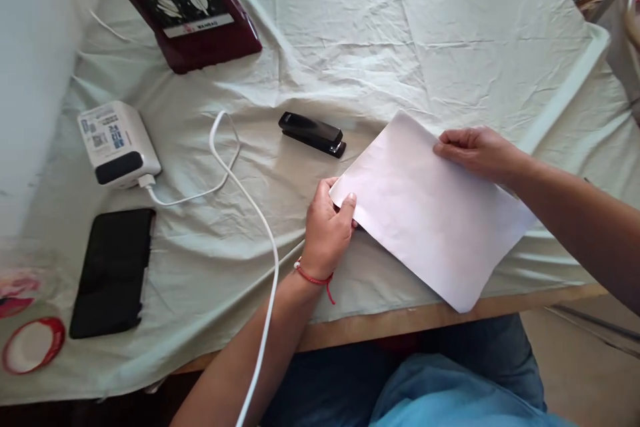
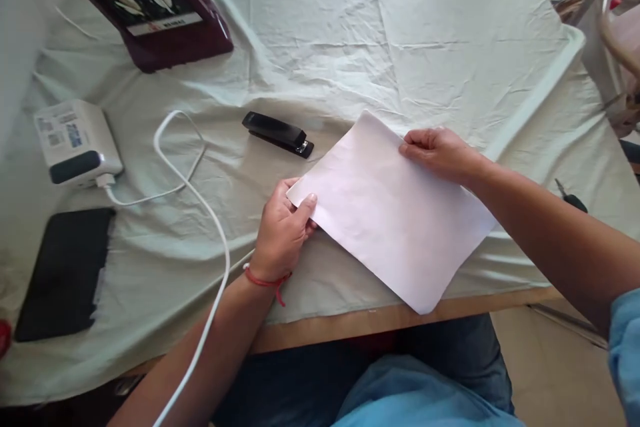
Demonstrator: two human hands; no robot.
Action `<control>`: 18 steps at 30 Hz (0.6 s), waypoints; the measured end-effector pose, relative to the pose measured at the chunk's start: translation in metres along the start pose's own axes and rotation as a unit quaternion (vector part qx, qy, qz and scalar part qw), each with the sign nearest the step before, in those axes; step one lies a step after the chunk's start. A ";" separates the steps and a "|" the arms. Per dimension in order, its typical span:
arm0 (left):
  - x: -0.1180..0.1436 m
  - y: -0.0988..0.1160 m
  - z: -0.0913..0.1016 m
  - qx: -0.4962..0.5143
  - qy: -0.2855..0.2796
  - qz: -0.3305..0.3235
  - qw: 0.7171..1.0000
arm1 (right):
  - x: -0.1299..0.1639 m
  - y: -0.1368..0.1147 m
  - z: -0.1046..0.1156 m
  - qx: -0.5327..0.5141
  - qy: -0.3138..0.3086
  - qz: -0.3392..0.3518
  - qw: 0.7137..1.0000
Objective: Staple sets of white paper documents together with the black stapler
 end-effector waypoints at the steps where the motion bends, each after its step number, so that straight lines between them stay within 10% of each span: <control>1: 0.003 0.004 0.001 -0.010 -0.006 -0.011 1.000 | -0.001 -0.004 -0.004 0.019 -0.031 0.010 0.999; 8: 0.008 0.041 0.009 -0.181 0.041 -0.194 0.963 | -0.025 -0.005 -0.019 0.117 -0.046 0.171 0.977; 13: -0.005 0.034 0.016 -0.146 0.058 -0.144 0.977 | -0.017 -0.005 -0.014 0.037 0.060 0.337 0.939; 18: -0.012 0.033 0.017 -0.084 0.032 -0.119 0.989 | -0.016 -0.008 -0.011 0.009 0.066 0.345 0.936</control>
Point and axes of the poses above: each hand's wrist, its own x-axis away from the middle knuckle, its own z-axis out of the back of the hand, y = z × x, the point moved 7 cm from there along -x, towards the middle knuckle, and after that the axes turned 15 degrees about y, right-handed, at the moved point
